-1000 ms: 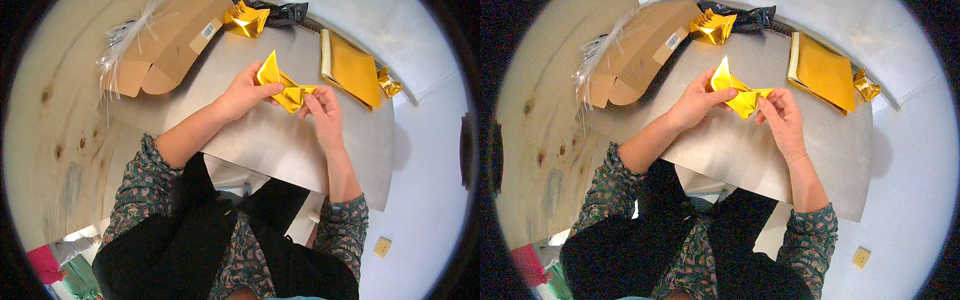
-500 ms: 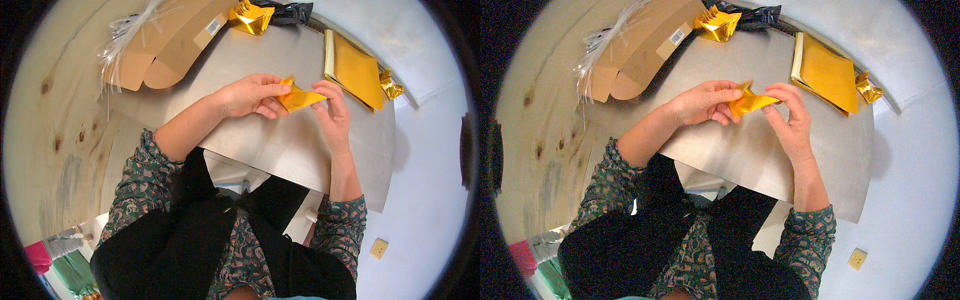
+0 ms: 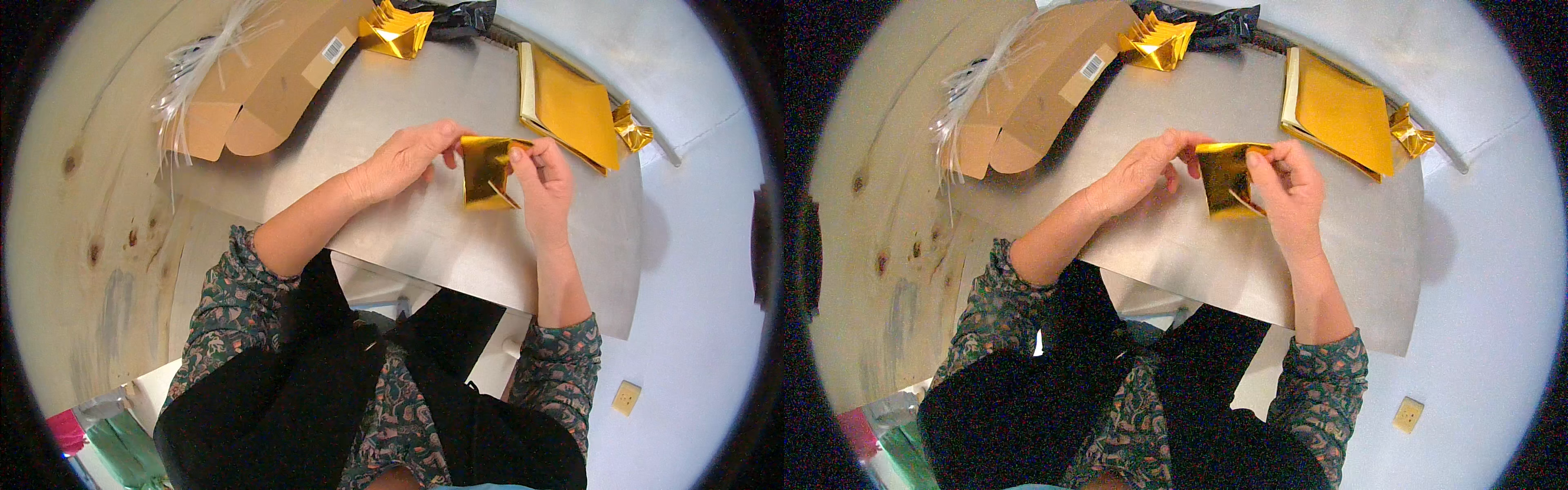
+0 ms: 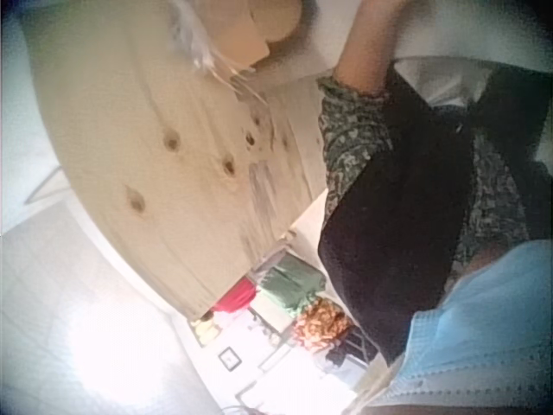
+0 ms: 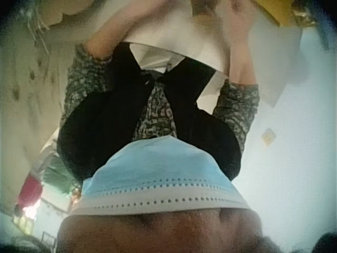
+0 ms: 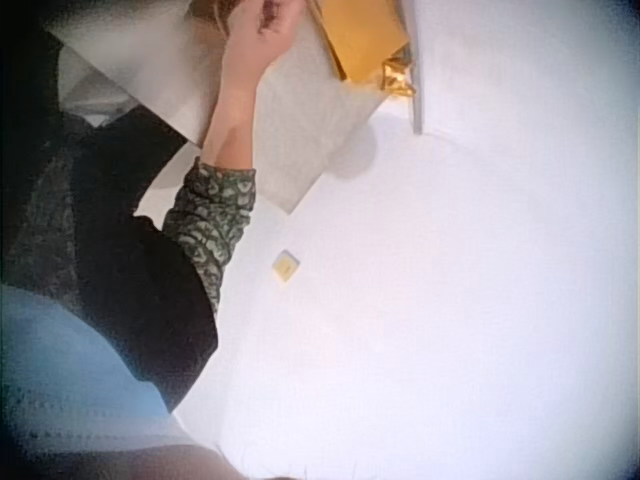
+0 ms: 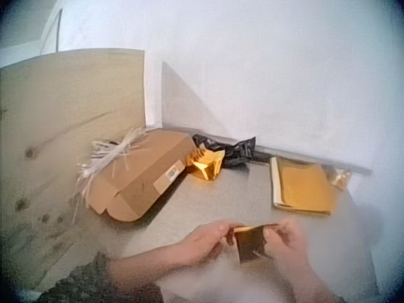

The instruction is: The person folds a yellow sheet of paper by hand on a table, making multiple creases and shaping it into a small origami object. The hands repeatedly fold, press, and adjust the paper until a compact folded form is produced.

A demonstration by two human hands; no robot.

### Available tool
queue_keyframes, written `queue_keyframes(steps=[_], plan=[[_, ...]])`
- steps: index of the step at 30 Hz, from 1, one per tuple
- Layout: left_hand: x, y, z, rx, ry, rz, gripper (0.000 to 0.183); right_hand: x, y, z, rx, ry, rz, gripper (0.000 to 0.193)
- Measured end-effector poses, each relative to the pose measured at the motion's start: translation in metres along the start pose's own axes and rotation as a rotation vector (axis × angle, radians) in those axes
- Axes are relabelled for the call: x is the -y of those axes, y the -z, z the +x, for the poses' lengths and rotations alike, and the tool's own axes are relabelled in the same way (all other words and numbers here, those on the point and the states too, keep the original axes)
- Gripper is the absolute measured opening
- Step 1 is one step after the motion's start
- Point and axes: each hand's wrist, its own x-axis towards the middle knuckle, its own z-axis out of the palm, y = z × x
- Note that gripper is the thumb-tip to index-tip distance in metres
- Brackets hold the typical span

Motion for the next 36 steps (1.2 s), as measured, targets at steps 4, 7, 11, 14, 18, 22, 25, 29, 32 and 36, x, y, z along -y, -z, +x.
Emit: queue_keyframes(steps=[4, 7, 11, 14, 18, 22, 25, 29, 32, 36], plan=[[0.003, -0.013, 0.006, 0.014, -0.174, -0.088, 0.041, -0.001, -0.007, -0.002, 0.098, -0.111, 0.039, 0.009], [0.004, -0.005, 0.005, -0.06, 0.057, -0.217, 0.035, 0.005, -0.004, 0.004, 0.055, -0.087, 0.076, 0.02], [0.006, 0.005, 0.008, -0.251, -0.017, -0.332, 0.028, 0.008, 0.0, 0.012, -0.042, -0.137, 0.23, 0.031], [0.006, 0.004, 0.009, -0.293, -0.023, -0.368, 0.034, 0.002, -0.008, 0.007, 0.023, -0.272, -0.003, 0.031], [0.002, 0.002, 0.008, -0.3, 0.017, -0.395, 0.034, -0.001, -0.009, 0.004, 0.122, -0.251, 0.015, 0.026], [-0.003, 0.013, 0.004, -0.194, 0.098, -0.383, 0.047, 0.0, -0.006, 0.006, 0.033, -0.281, 0.052, 0.023], [-0.003, 0.013, 0.003, -0.156, 0.1, -0.327, 0.048, 0.0, -0.005, 0.007, 0.032, -0.26, 0.11, 0.023], [-0.004, 0.011, 0.004, -0.136, 0.101, -0.331, 0.045, -0.002, -0.003, 0.006, 0.015, -0.226, 0.024, 0.022], [-0.006, 0.015, 0.003, -0.108, 0.128, -0.404, 0.041, -0.003, -0.001, 0.008, 0.014, -0.233, 0.088, 0.022], [-0.009, 0.02, 0.002, -0.057, 0.145, -0.501, 0.036, -0.002, -0.001, 0.01, 0.019, -0.234, 0.122, 0.022]])
